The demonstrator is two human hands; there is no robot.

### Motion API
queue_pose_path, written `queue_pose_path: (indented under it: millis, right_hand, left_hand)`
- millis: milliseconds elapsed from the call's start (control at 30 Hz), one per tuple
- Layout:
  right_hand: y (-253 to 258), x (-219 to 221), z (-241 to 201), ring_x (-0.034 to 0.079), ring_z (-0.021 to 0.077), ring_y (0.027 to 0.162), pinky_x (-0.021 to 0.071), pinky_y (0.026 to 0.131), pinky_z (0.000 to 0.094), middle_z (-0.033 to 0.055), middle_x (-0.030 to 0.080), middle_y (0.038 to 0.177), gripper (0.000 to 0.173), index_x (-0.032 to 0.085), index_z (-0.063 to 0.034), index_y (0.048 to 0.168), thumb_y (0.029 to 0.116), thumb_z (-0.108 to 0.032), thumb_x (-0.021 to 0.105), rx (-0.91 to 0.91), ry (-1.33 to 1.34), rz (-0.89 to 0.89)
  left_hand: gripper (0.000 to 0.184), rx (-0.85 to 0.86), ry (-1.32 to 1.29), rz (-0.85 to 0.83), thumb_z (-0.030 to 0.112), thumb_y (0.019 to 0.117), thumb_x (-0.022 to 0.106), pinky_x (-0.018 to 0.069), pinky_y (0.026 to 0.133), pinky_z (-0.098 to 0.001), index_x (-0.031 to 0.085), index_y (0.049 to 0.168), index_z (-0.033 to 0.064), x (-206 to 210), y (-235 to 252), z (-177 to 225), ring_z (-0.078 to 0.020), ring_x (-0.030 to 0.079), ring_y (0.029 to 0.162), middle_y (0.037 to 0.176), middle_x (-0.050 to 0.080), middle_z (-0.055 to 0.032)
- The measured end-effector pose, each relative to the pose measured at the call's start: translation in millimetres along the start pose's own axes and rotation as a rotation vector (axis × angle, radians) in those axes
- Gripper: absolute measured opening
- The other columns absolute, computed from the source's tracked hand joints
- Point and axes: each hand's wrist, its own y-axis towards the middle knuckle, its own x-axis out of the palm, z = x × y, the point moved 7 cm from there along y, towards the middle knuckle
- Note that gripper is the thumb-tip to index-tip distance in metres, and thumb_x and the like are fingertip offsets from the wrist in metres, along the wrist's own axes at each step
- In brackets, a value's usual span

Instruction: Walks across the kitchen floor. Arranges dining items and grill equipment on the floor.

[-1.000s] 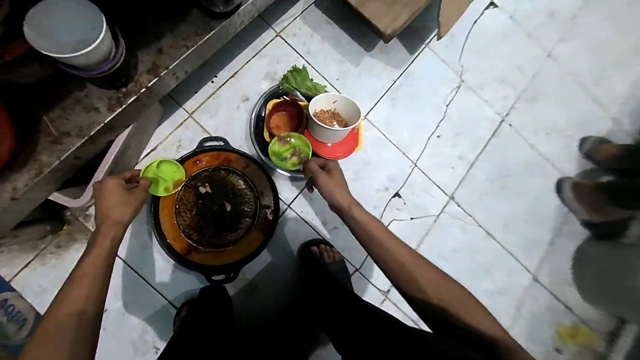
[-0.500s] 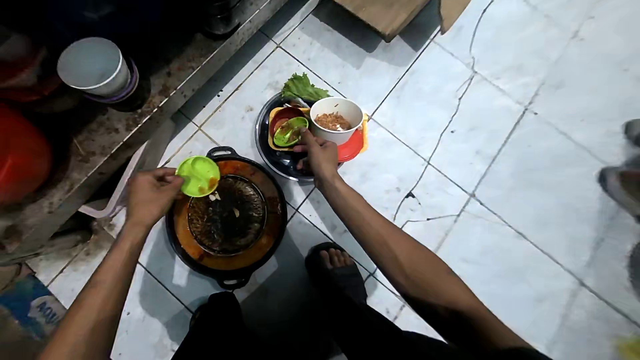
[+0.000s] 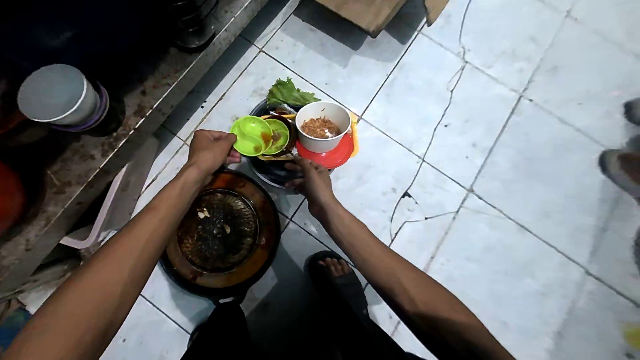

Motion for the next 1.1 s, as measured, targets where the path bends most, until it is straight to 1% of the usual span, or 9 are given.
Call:
queue_pose_path:
  millis: [167,300,400,600,733,933,1000,1067,1100]
  right_hand:
    - [-6,-19,17,0.066,0.0165,0.066,0.0519,0.057,0.0288,0.0110,0.074,0.110,0.033,0.061,-0.0048,0.129,0.1109,-0.027,0.045,0.054,-0.004,-0.001]
    - [-8,-28,24,0.066,0.0166,0.064,0.0523,0.055,0.0275,0.0112,0.073,0.106,0.031,0.064,-0.0046,0.125,0.1106,-0.026,0.047,0.057,-0.017,-0.016]
    - [-9,-34,32,0.066,0.0159,0.063,0.0517,0.055,0.0273,0.0103,0.074,0.104,0.030,0.064,-0.0049,0.125,0.1107,-0.025,0.046,0.073,-0.053,-0.027]
    - [-12,-36,54,0.065,0.0148,0.064,0.0497,0.053,0.0261,0.0096,0.074,0.101,0.031,0.065,-0.0041,0.124,0.1111,-0.024,0.044,0.085,-0.111,-0.096]
    - [-16,-32,59,0.066,0.0153,0.067,0.0517,0.056,0.0274,0.0092,0.074,0.101,0.031,0.065,-0.0049,0.125,0.1110,-0.023,0.044,0.051,-0.204,-0.153]
    - [-21,-22,74,0.067,0.0141,0.069,0.0542,0.059,0.0284,0.0071,0.074,0.103,0.026,0.067,-0.0060,0.121,0.1083,-0.021,0.051,-0.052,-0.470,-0.276]
    - [-23,-15,76,0.068,0.0119,0.072,0.0578,0.063,0.0290,0.0052,0.073,0.103,0.024,0.068,-0.0079,0.120,0.1057,-0.023,0.056,-0.173,-0.584,-0.333]
    - [-25,-11,77,0.068,0.0107,0.072,0.0590,0.066,0.0300,0.0039,0.072,0.104,0.026,0.068,-0.0101,0.122,0.1035,-0.026,0.059,-0.260,-0.720,-0.340]
    - [-25,-9,77,0.068,0.0109,0.072,0.0588,0.067,0.0311,0.0041,0.073,0.104,0.028,0.067,-0.0105,0.124,0.1026,-0.027,0.060,-0.285,-0.789,-0.336]
  left_hand:
    - [0.022,-0.076,-0.083,-0.032,0.017,0.1029,0.058,0.0624,0.071,-0.0302,0.071,0.109,-0.0001,29,15,-6,-0.0130,0.072,0.070,0.083,0.073,-0.0081]
    - [0.025,0.062,0.060,-0.062,0.016,0.1040,0.059,0.0635,0.072,-0.0332,0.069,0.122,0.0008,39,24,-2,-0.0145,0.073,0.071,0.088,0.074,-0.0107]
    - [0.030,0.087,0.218,-0.117,0.020,0.1044,0.061,0.0632,0.069,-0.0310,0.068,0.128,0.0031,37,23,5,-0.0118,0.072,0.067,0.086,0.075,-0.0071]
    - [0.039,0.088,0.465,-0.197,0.037,0.1071,0.053,0.0587,0.065,-0.0354,0.075,0.103,0.0062,33,24,9,-0.0121,0.067,0.062,0.082,0.074,-0.0038]
    - [0.051,0.196,0.709,-0.224,0.044,0.1055,0.050,0.0530,0.068,-0.0532,0.070,0.082,0.0031,36,20,15,-0.0276,0.065,0.070,0.077,0.067,-0.0131]
    - [0.057,0.290,0.860,-0.328,0.048,0.1070,0.045,0.0521,0.067,-0.0505,0.067,0.078,0.0036,34,21,21,-0.0267,0.064,0.071,0.076,0.066,-0.0124]
    - [0.052,0.342,0.879,-0.273,0.048,0.1063,0.047,0.0515,0.072,-0.0543,0.071,0.086,0.0065,15,12,19,-0.0294,0.065,0.079,0.082,0.066,-0.0125]
    - [0.045,0.369,0.858,-0.192,0.047,0.1063,0.047,0.0530,0.088,-0.0589,0.075,0.113,0.0123,-16,-8,2,-0.0319,0.068,0.099,0.102,0.072,-0.0129]
    - [0.043,0.370,0.827,-0.129,0.045,0.1065,0.047,0.0524,0.092,-0.0592,0.074,0.120,0.0142,-34,-22,-14,-0.0314,0.069,0.103,0.107,0.072,-0.0122]
